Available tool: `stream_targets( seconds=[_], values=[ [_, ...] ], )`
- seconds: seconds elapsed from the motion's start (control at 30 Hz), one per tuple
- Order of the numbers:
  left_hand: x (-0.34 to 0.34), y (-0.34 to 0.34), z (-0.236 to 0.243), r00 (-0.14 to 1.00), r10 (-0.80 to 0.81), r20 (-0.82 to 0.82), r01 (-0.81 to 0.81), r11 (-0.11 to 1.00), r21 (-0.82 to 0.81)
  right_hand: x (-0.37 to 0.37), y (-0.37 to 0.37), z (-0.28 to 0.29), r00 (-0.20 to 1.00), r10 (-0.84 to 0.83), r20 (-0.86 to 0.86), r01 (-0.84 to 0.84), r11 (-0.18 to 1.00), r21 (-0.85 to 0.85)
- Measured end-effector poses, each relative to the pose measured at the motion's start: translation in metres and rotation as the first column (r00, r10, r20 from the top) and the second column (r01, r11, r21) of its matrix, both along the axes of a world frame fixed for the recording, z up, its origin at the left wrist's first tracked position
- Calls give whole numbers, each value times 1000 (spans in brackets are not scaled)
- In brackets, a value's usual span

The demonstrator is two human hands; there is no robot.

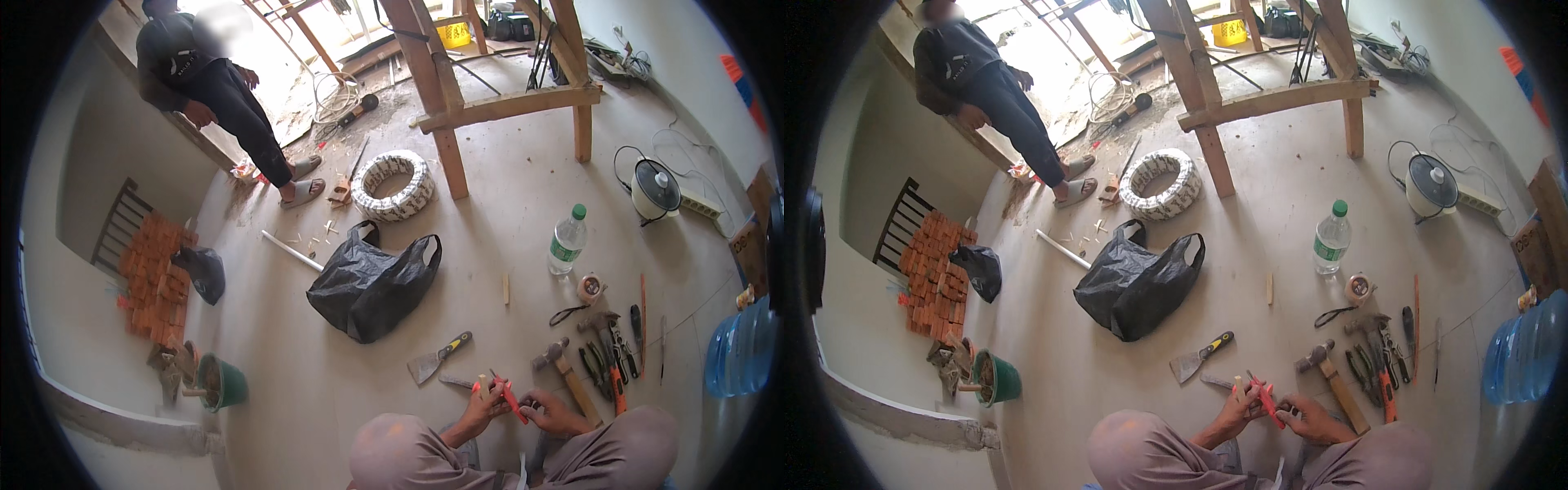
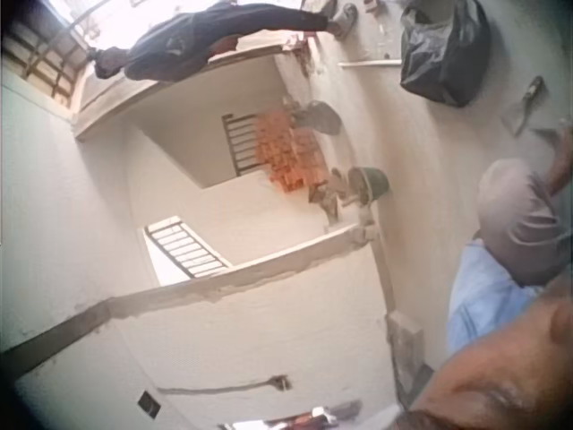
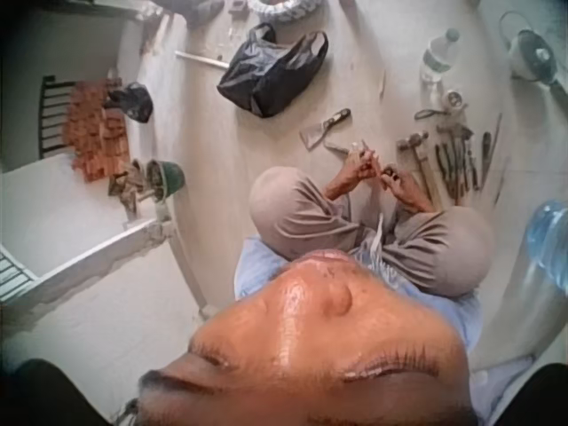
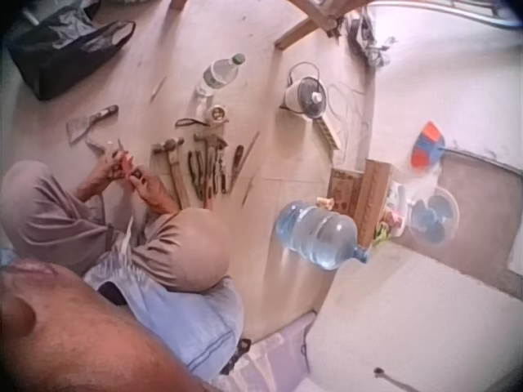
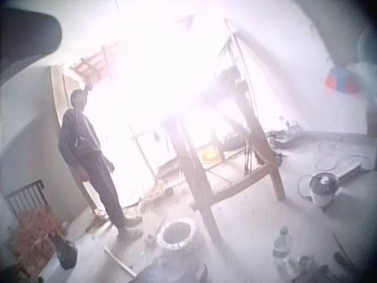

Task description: The person shapes a small piece of wood by hammering it against a red tool and then scraping it with a utility knife.

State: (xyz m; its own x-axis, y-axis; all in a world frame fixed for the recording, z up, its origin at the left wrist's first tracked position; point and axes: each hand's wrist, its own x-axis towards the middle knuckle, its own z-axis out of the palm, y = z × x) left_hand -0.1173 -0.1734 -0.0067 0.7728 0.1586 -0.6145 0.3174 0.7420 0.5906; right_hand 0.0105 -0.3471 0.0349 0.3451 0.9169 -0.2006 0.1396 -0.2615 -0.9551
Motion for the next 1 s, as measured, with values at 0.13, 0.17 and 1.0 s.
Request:
stream_targets(
  seconds=[0.13,0.17,1.0],
  values=[
    [-1,3,-2,999,43,21,-43,999,-19,-10,0,-13,915,-247,-319,255,967,-18],
    [-1,3,-2,999,41,22,-41,999,11,-10,0,-14,924,-254,-287,243,967,-74],
    [10,-12,16,975,75,208,-50,991,-124,-6,-8,11,638,-196,-745,138,981,-140]
  ],
)
